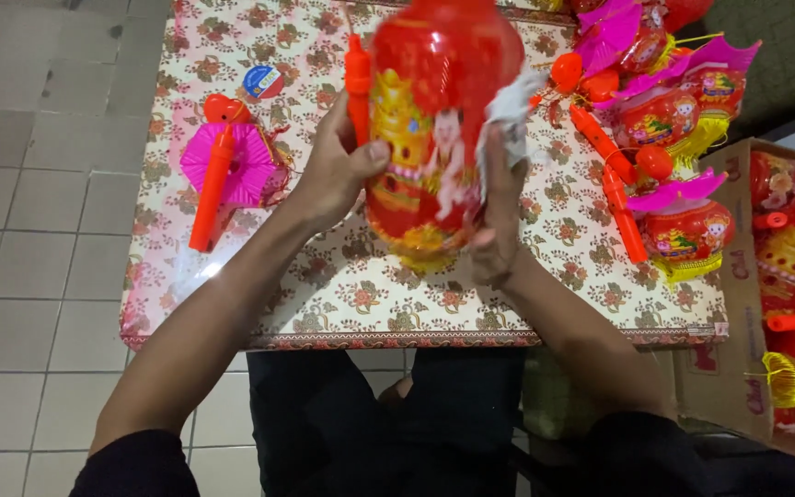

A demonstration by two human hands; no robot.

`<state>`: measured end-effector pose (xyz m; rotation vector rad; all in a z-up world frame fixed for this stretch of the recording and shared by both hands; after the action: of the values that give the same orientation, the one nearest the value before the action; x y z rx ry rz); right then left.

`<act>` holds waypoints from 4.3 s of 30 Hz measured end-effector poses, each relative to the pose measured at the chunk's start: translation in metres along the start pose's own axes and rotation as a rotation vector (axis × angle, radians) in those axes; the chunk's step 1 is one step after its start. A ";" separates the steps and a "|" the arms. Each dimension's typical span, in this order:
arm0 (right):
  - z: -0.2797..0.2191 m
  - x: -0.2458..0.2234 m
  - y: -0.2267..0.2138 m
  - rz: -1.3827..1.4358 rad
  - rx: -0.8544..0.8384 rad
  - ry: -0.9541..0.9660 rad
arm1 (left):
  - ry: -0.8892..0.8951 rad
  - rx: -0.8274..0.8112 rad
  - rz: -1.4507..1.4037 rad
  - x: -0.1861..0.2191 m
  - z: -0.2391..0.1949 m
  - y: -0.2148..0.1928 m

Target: The person assembles colorful plastic lanterns by inserting battery-powered light fixtures into the lantern bodies and wiping the exterior of one with a cloth.

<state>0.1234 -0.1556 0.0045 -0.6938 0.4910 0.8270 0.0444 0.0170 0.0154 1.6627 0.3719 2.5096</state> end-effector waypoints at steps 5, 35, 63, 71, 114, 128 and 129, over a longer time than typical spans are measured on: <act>0.032 -0.018 0.001 0.454 0.034 -0.073 | 0.040 -0.166 0.036 -0.006 -0.002 0.016; 0.021 -0.003 0.007 0.090 0.025 0.075 | 0.101 0.092 0.199 0.051 0.000 0.020; 0.022 -0.008 0.018 -0.623 -0.229 -0.161 | 0.115 0.413 0.231 0.016 -0.003 -0.016; 0.043 -0.023 0.003 0.177 0.062 -0.069 | -0.007 0.100 0.063 0.006 -0.004 0.015; 0.028 0.000 -0.009 -0.061 -0.055 0.037 | 0.048 0.148 -0.015 -0.012 -0.003 0.038; 0.013 0.016 0.007 -0.206 -0.149 -0.028 | 0.187 0.372 0.010 -0.009 -0.008 -0.005; 0.014 0.017 0.003 -0.212 -0.149 0.021 | 0.147 0.321 0.061 -0.016 -0.005 -0.004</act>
<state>0.1327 -0.1354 0.0015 -0.8772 0.3691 0.6613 0.0458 0.0166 -0.0013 1.6110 0.7871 2.7440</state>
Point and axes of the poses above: each hand's wrist, its own z-axis towards the middle knuckle, its own y-axis out of the palm, x = y × z, the point moved 5 cm from there along z, towards the middle knuckle, and after that the axes turned 12 degrees about -x, right-handed, at the moved point
